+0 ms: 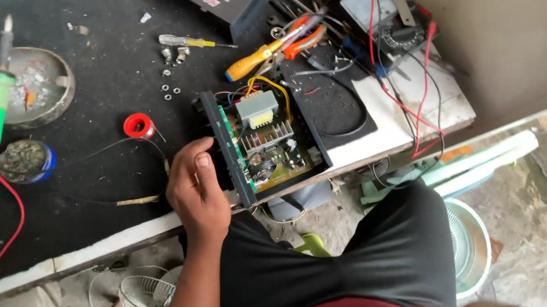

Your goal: Testing an amplifier circuit board using a multimeter and making adjustments with a screwdriver on a repair bench.

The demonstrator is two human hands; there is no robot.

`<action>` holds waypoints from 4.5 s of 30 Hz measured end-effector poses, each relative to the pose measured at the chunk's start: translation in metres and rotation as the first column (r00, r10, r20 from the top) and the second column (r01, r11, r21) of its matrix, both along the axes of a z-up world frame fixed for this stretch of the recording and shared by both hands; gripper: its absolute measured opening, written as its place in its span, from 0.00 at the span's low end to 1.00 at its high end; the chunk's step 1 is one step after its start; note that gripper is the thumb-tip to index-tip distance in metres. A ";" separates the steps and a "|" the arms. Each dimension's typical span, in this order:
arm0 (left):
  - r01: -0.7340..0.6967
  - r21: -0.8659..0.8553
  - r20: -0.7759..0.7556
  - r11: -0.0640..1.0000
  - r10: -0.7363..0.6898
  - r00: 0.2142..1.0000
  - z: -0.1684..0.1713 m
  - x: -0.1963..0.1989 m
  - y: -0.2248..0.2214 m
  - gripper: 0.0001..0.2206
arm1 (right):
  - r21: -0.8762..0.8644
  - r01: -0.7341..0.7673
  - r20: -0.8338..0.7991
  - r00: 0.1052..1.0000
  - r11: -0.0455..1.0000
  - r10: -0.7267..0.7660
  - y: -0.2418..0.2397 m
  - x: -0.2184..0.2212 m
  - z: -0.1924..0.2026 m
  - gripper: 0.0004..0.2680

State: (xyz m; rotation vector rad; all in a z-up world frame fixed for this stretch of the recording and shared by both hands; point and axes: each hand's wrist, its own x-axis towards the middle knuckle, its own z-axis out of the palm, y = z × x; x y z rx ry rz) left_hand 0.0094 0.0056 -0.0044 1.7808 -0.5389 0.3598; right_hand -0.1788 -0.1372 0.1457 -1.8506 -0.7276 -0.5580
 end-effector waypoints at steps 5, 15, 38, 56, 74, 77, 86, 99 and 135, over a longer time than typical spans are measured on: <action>-0.050 0.041 0.060 0.998 0.048 0.997 0.006 0.000 -0.003 0.21 | -0.281 0.643 -0.073 0.725 0.712 -0.684 -0.152 0.024 -0.026 0.06; -0.049 -0.007 0.053 0.999 0.049 0.997 0.008 0.001 -0.006 0.17 | -0.852 0.501 0.064 0.384 0.149 -0.921 -0.296 0.238 -0.045 0.16; -0.049 -0.153 -0.001 0.987 0.049 0.999 0.008 -0.001 -0.003 0.12 | 0.385 0.714 -0.576 0.681 0.584 -0.453 -0.118 0.012 -0.035 0.11; 0.096 -0.609 -0.662 0.788 -0.571 0.485 0.046 -0.139 -0.007 0.14 | -0.083 0.212 -0.444 0.867 0.974 -0.227 -0.043 0.004 -0.046 0.08; 0.235 -0.513 -0.535 0.826 -0.522 0.665 0.038 -0.167 0.025 0.12 | -0.850 0.423 -0.302 0.096 0.313 -0.949 -0.227 0.173 -0.027 0.41; 0.259 -0.501 -0.526 0.826 -0.528 0.666 0.037 -0.167 0.028 0.13 | -0.822 0.492 -0.226 0.179 0.286 -0.958 -0.243 0.168 -0.043 0.41; 0.221 -0.533 -0.612 0.817 -0.553 0.566 0.027 -0.169 0.030 0.15 | -0.766 0.539 -0.364 0.086 0.351 -0.927 -0.177 0.090 -0.004 0.40; 0.338 -0.394 -0.501 0.855 -0.508 0.700 0.021 -0.163 0.040 0.15 | -0.866 0.442 -0.242 0.042 0.235 -0.969 -0.141 0.076 -0.063 0.38; 0.470 -0.301 -0.672 0.830 -0.534 0.513 0.029 -0.163 0.036 0.18 | -0.554 0.712 -0.197 0.391 0.431 -0.899 -0.219 0.126 -0.064 0.14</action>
